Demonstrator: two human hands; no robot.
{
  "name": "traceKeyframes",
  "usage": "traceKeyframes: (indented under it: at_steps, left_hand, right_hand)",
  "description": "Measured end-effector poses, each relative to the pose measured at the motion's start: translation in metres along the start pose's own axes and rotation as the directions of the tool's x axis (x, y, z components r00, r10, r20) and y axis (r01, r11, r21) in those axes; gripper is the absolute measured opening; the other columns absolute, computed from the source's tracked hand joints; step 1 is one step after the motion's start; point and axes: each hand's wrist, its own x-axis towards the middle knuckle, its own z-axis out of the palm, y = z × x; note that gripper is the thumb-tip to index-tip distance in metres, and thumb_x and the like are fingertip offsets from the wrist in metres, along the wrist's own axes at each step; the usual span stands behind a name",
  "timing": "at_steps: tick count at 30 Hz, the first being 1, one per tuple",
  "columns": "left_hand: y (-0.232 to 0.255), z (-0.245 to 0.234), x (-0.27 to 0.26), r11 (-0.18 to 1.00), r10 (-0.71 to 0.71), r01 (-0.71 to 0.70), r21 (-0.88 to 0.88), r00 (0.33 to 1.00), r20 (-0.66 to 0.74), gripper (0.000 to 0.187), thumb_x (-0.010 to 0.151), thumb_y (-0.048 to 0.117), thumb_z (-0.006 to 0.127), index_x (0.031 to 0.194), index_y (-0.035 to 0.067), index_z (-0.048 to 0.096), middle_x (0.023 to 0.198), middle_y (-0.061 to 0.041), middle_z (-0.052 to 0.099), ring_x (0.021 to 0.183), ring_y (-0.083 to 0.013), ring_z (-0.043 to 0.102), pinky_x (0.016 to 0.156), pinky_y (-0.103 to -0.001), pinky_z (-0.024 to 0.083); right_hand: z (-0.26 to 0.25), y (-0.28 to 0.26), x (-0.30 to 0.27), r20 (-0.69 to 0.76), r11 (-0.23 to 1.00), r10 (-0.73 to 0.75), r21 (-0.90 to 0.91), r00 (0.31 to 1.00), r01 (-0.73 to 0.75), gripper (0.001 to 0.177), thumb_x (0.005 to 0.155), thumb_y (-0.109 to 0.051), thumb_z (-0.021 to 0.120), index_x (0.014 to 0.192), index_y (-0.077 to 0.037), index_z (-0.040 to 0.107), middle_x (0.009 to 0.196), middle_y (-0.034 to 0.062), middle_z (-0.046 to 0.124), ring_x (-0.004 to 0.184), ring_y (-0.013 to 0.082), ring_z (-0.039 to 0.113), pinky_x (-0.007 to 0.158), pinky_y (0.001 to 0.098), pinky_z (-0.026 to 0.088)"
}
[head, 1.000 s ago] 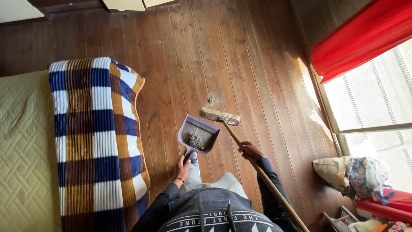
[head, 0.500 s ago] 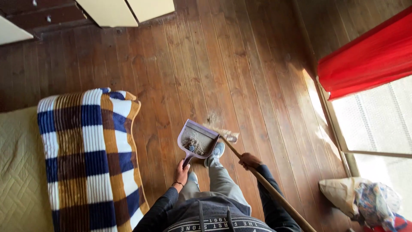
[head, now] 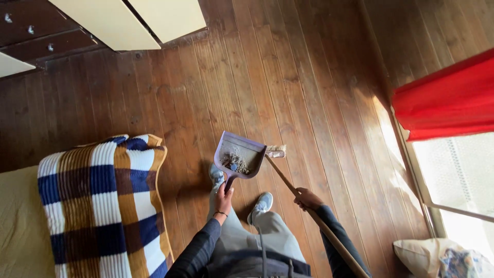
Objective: Sweeping dust and debris from a wooden floor into a dustpan.
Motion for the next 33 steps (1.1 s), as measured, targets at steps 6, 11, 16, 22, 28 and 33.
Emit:
traceKeyframes:
  at_steps: [6,11,16,22,28,33]
  left_hand:
    - [0.019,0.019,0.104,0.992,-0.051,0.055,-0.114,0.998,0.038,0.055,0.097,0.036,0.069,0.144,0.009,0.057,0.134,-0.024,0.065,0.123,-0.0408,0.063,0.102,-0.048,0.054]
    - [-0.019,0.036,0.223,0.995,-0.078,0.078,-0.058,0.997,0.016,0.057,0.093,0.039,0.073,0.143,0.016,0.059,0.133,-0.021,0.066,0.122,-0.0386,0.064,0.102,-0.046,0.055]
    - [-0.034,0.024,0.353,0.998,-0.013,0.012,-0.065,1.0,-0.01,0.055,0.093,0.035,0.076,0.14,0.011,0.062,0.132,-0.026,0.066,0.121,-0.0447,0.063,0.1,-0.049,0.055]
    - [0.0,-0.037,0.458,1.0,-0.014,0.015,-0.019,0.996,0.084,0.055,0.097,0.038,0.07,0.143,0.011,0.059,0.131,-0.025,0.066,0.116,-0.0447,0.066,0.091,-0.049,0.059]
    - [-0.038,-0.068,0.505,0.984,0.05,-0.006,-0.175,0.967,0.251,0.047,0.1,0.026,0.058,0.143,0.008,0.052,0.116,-0.005,0.062,0.096,-0.0164,0.059,0.089,-0.03,0.048]
    - [-0.016,-0.066,0.488,0.999,-0.02,0.029,-0.029,0.959,0.283,0.049,0.099,0.03,0.058,0.142,0.008,0.054,0.115,-0.007,0.073,0.091,-0.0192,0.069,0.081,-0.031,0.054]
  right_hand:
    - [0.003,-0.118,0.116,-0.033,0.988,-0.083,-0.136,0.996,0.078,0.079,0.075,0.002,0.07,0.15,0.001,0.045,0.066,0.02,0.062,0.047,0.0264,0.063,0.037,0.0365,0.051]
    - [0.028,-0.231,0.246,-0.087,0.97,-0.142,-0.213,0.986,0.12,0.079,0.072,-0.001,0.072,0.148,-0.002,0.051,0.073,0.0247,0.067,0.047,0.0284,0.066,0.035,0.0373,0.052]
    - [0.056,-0.36,0.35,-0.102,0.969,-0.193,-0.176,0.976,0.173,0.08,0.071,-0.001,0.073,0.149,-0.004,0.052,0.079,0.0276,0.067,0.05,0.03,0.067,0.036,0.0378,0.055]
    - [0.078,-0.478,0.475,-0.076,0.94,-0.297,-0.199,0.952,0.277,0.076,0.073,0.001,0.072,0.147,-0.008,0.054,0.091,0.0344,0.065,0.049,0.0324,0.068,0.034,0.0369,0.057]
    - [0.093,-0.537,0.482,0.053,0.915,-0.276,-0.292,0.96,0.279,0.045,0.074,0.002,0.056,0.118,-0.009,0.059,0.082,0.0127,0.061,0.05,0.0222,0.056,0.044,0.0338,0.046]
    - [0.076,-0.446,0.431,0.049,0.907,-0.2,-0.369,0.978,0.204,0.073,0.082,0.002,0.056,0.154,-0.01,0.045,0.108,0.0113,0.067,0.058,0.0175,0.058,0.05,0.0302,0.052]
